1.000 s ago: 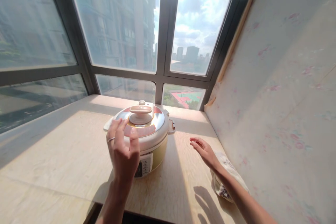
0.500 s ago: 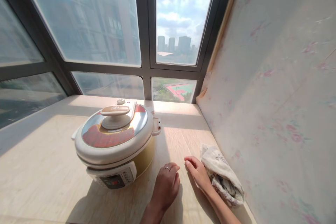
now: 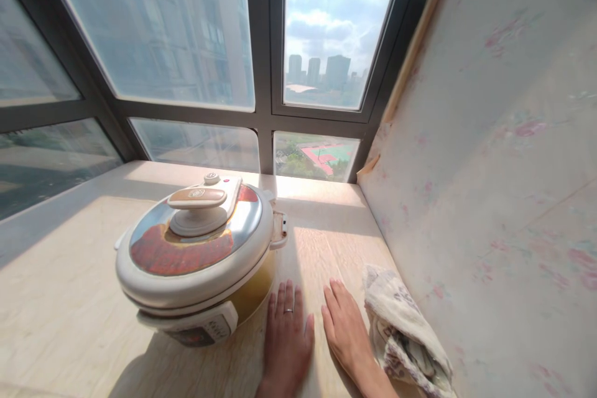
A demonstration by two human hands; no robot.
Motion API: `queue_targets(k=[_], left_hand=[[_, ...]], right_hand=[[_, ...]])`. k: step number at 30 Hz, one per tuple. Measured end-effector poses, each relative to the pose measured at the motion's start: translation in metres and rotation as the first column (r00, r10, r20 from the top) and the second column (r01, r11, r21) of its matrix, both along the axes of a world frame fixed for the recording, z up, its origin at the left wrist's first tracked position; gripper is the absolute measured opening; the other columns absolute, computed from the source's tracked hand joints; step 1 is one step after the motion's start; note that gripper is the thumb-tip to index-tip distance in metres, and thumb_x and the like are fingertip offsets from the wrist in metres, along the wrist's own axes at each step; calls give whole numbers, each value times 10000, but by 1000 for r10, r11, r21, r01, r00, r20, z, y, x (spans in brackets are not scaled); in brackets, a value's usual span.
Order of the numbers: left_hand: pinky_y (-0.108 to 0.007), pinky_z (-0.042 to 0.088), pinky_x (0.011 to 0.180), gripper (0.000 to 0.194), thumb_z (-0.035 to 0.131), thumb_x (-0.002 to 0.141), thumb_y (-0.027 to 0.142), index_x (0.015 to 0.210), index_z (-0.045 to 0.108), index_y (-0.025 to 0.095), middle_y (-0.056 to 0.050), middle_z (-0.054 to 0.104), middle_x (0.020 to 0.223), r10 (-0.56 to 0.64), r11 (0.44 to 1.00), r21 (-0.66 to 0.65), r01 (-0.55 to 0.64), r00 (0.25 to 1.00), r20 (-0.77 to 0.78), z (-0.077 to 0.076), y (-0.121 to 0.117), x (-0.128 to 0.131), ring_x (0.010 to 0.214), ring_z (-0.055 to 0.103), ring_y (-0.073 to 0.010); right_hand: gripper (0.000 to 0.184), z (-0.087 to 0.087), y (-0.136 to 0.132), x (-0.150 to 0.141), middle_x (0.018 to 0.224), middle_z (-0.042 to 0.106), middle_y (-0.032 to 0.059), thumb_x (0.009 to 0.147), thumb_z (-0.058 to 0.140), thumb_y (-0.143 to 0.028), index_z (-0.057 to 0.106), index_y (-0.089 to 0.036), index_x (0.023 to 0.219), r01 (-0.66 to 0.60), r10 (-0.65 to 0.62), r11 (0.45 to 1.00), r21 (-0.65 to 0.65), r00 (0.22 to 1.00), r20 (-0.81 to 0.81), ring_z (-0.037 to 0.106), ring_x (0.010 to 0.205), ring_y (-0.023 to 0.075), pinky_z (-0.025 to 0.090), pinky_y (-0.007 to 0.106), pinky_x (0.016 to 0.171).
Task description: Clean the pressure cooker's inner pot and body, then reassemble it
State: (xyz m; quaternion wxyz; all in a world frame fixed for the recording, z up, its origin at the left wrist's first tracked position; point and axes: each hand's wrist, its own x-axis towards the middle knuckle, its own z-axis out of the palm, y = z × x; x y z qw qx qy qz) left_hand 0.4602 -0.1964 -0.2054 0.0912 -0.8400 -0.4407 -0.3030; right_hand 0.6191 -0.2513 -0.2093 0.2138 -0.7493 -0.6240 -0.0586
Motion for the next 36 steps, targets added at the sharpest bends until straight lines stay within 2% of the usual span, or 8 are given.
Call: queue_targets(k=[7,14,20,24,29,36], left_hand=[[-543,403,1180,476,563,940,182,1404,629,99,-194,593,1499,-7,998,56,11,998,-55,3,0,-5,1398,548,-341],[-529,434,1158,531,570,929,182,1457,580,127,-173,616,1480,-17,996,89,20,1000,-24,0,3,-7,1384,564,-325],[-536,403,1175,711,556,937,197,1623,372,152,-170,575,1528,-25,996,88,28,999,-29,-11,4,-7,1405,547,-330],[-536,378,1183,825,569,916,212,1670,244,127,-186,580,1518,-27,991,127,33,998,-55,-17,8,-10,1382,566,-344],[-493,413,1133,806,609,882,254,1634,347,125,-172,633,1463,-58,974,210,88,988,-144,-20,17,-17,1312,618,-328],[-501,417,1123,722,624,848,257,1551,482,168,-156,661,1429,-28,977,206,48,995,-95,-27,17,-14,1303,617,-325]], right_hand=[[500,-6,-1,-1,1614,438,165,1049,429,-319,614,-142,1478,6,-4,998,-64,999,35,434,1499,375,380,610,1225],[516,-14,-3,-2,1642,376,140,1059,437,-327,552,-160,1534,-4,5,999,-51,999,35,427,1504,349,412,577,1219],[520,-25,-3,-1,1642,377,134,1050,450,-331,548,-187,1540,-24,23,1000,18,999,27,438,1490,377,454,596,1184],[525,-37,-2,2,1636,393,132,1034,466,-327,555,-204,1537,-29,28,999,45,999,35,458,1473,402,476,629,1152],[526,-47,0,7,1598,459,143,1003,494,-306,581,-215,1513,-65,57,994,91,995,84,520,1421,426,526,635,1085],[486,-53,4,10,1551,540,137,995,475,-305,651,-214,1438,-56,36,987,150,990,137,583,1371,412,546,607,1051]])
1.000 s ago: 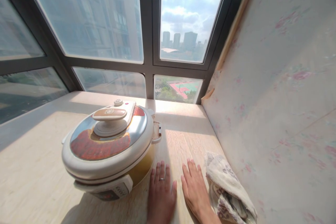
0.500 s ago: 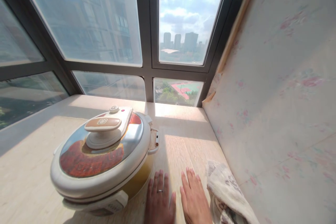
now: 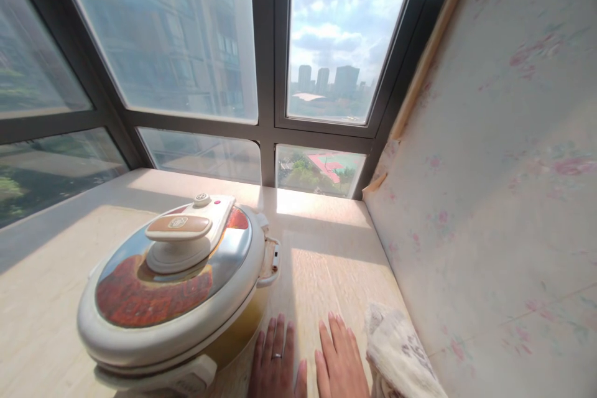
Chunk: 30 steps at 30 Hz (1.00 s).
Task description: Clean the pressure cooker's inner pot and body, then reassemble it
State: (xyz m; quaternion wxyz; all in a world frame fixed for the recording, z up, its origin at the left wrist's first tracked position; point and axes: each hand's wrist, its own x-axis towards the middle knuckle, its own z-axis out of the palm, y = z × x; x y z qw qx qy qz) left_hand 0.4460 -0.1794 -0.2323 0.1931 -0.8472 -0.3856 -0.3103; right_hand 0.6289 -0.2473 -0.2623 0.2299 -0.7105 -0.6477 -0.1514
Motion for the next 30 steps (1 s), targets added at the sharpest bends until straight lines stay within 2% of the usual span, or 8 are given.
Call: queue_targets(k=[3,6,12,21,30], left_hand=[[-500,362,1175,652,613,868,286,1500,527,153,-158,667,1417,4,1000,11,-4,1000,11,2,0,1,1302,609,-323],[-493,316,1208,571,614,873,262,1428,589,127,-171,641,1445,-15,1000,14,16,1000,-24,11,-1,2,1336,578,-328],[-488,317,1192,498,585,900,265,1375,623,120,-166,644,1435,7,1000,-30,-6,1000,17,27,-6,5,1336,566,-326],[-471,339,1183,493,577,931,309,1398,605,151,-134,616,1486,31,995,-92,-31,1000,-2,27,-12,3,1385,543,-301],[-479,338,1198,486,574,947,312,1408,607,159,-133,595,1513,13,989,-148,-13,1000,0,27,-12,1,1410,529,-303]], right_hand=[[469,0,2,2,1520,578,139,1006,443,-306,681,-203,1397,9,-10,999,33,1000,21,598,1357,403,547,602,1040],[465,6,1,3,1523,577,139,1025,430,-327,684,-201,1394,-6,6,1000,19,1000,-6,595,1359,401,542,599,1044],[488,20,-6,4,1586,508,130,1065,416,-390,638,-194,1452,-31,27,998,-47,996,-82,534,1426,378,508,574,1110],[511,35,-8,4,1601,484,142,1067,409,-405,636,-174,1461,-36,13,987,-154,989,-147,490,1462,384,458,589,1166],[499,44,-9,3,1603,481,145,1059,425,-385,636,-168,1456,-34,6,984,-173,987,-162,470,1480,367,434,592,1191]])
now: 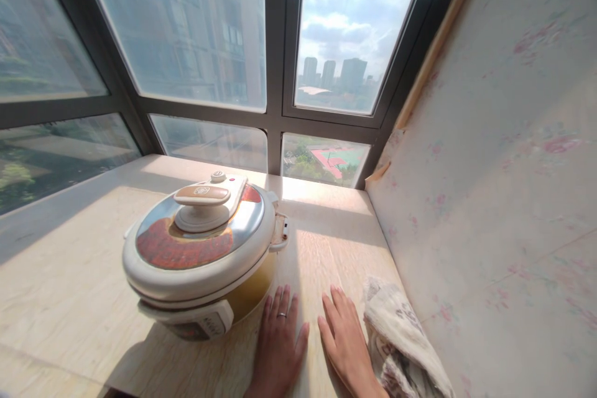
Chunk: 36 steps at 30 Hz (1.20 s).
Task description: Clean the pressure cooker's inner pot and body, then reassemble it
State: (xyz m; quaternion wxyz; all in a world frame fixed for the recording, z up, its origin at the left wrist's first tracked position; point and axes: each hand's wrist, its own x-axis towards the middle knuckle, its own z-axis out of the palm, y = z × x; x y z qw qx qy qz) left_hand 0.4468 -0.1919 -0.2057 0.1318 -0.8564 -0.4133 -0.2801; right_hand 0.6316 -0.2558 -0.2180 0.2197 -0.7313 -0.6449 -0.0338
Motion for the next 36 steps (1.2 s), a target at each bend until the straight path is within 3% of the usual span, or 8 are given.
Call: queue_targets(k=[7,17,31,36], left_hand=[[-483,334,1221,494,563,964,312,1439,594,178,-122,559,1554,-8,998,-64,10,1000,27,-4,-2,0,1452,492,-296],[-482,350,1197,482,570,944,306,1404,614,173,-121,589,1522,-15,1000,-5,16,999,44,-6,1,-1,1416,526,-299],[-476,370,1190,499,569,937,317,1417,609,187,-114,583,1533,-9,999,-39,11,999,39,-8,-1,-1,1417,532,-291],[-476,372,1182,492,567,942,325,1411,613,187,-119,583,1532,-22,1000,-13,23,998,57,-8,1,-2,1410,536,-291]], right_hand=[[500,4,-1,1,1589,495,160,1066,407,-374,644,-149,1445,-8,8,1000,0,999,54,492,1463,368,465,589,1164],[492,3,0,1,1591,496,138,1057,432,-378,641,-174,1453,10,-9,1000,-14,998,60,496,1464,350,459,558,1179],[520,-3,-1,-1,1621,437,149,1068,405,-382,603,-153,1491,-3,5,998,-55,999,39,443,1494,380,427,598,1198],[514,-2,0,-2,1610,445,151,1068,400,-366,610,-153,1485,3,3,998,-60,995,101,465,1476,381,454,598,1180]])
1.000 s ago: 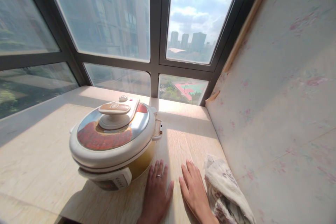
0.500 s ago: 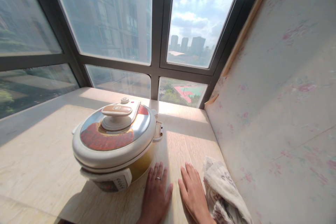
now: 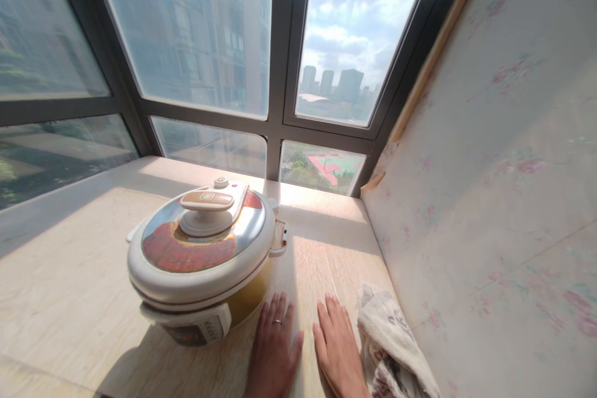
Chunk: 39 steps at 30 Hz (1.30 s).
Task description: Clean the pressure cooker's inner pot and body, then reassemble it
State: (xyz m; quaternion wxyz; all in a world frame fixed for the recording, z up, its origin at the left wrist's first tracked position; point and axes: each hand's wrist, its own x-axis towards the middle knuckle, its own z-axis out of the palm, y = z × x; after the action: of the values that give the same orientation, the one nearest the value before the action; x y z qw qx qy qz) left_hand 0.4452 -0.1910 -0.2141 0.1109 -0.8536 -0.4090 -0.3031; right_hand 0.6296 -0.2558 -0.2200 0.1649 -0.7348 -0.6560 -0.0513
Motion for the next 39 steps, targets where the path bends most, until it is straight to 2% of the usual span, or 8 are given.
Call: queue_targets(k=[4,11,14,23,34,39], left_hand=[[-472,378,1179,484,571,939,324,1403,619,197,-113,594,1521,4,1000,13,-4,1000,14,-1,1,1,1398,549,-286],[-486,414,1159,476,571,943,321,1394,630,181,-123,607,1505,9,1000,-12,-9,1000,8,1,1,2,1388,562,-299],[-490,408,1172,459,544,961,316,1388,639,177,-128,608,1504,-4,1000,-24,5,1000,18,0,2,1,1397,553,-298],[-557,442,1115,473,427,1005,349,1274,726,100,-211,670,1395,-79,996,-30,79,997,12,-5,17,-1,1308,617,-371],[-580,431,1118,570,362,957,408,1209,755,82,-224,682,1370,-94,987,-127,93,996,-1,-3,26,-1,1294,621,-395],[-563,402,1149,579,357,951,421,1233,736,86,-219,677,1379,-93,978,-187,89,996,-14,5,25,1,1336,588,-384]], right_hand=[[514,0,1,0,1598,455,166,1073,390,-368,622,-141,1471,-5,5,1000,21,1000,25,479,1465,389,467,610,1163],[503,3,3,0,1590,474,179,1060,415,-350,631,-131,1459,-4,4,1000,-1,1000,-28,470,1474,384,435,612,1188],[486,12,4,-3,1593,475,175,1048,442,-320,629,-137,1458,16,-17,1000,-17,999,-49,455,1487,370,422,592,1203],[459,58,5,-19,1608,485,157,1019,527,-252,606,-144,1458,76,-92,993,-93,978,-187,413,1522,321,327,521,1272],[450,69,7,-21,1614,480,147,1044,525,-340,577,-179,1460,88,-106,991,-97,972,-209,404,1526,306,297,503,1283],[457,76,5,-22,1608,484,159,1053,504,-347,567,-160,1466,83,-102,991,-102,973,-205,392,1533,303,289,494,1284]])
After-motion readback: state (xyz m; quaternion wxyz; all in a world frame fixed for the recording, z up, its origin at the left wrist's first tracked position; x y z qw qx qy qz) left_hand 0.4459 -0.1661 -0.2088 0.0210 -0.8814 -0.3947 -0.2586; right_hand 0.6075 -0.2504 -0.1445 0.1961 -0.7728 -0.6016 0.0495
